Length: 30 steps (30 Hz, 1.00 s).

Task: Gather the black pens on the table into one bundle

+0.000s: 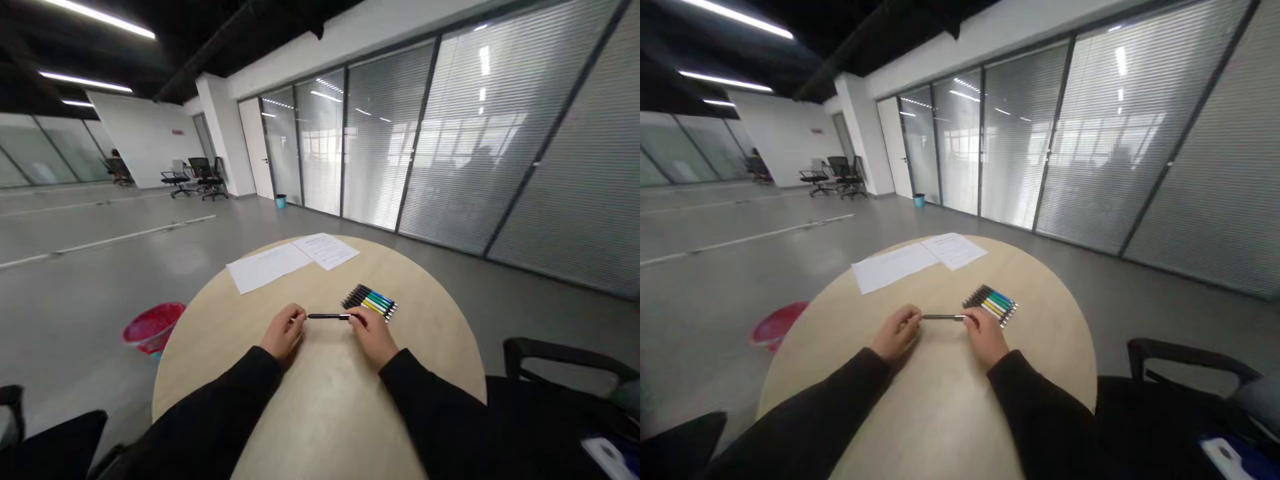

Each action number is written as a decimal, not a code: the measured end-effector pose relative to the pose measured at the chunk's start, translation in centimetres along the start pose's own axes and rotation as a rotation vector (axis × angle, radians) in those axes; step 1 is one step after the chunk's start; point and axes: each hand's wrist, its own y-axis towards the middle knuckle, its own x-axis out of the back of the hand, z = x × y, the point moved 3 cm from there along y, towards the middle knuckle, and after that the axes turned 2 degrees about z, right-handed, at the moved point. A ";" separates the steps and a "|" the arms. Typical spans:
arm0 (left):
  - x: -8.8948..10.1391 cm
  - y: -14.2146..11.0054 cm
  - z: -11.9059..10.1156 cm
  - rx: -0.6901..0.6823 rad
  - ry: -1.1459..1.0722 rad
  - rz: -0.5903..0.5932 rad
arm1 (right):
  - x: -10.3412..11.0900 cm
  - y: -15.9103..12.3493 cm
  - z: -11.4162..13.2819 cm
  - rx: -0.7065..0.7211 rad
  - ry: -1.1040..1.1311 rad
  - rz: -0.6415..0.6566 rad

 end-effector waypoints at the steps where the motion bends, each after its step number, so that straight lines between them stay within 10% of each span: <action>1: 0.0 0.0 0.0 0.004 -0.006 -0.002 | 0.0 0.0 0.0 0.003 0.002 -0.003; 30: 0.0 0.1 0.5 0.062 -0.146 0.009 | -0.1 -0.2 0.0 -0.032 -0.006 0.003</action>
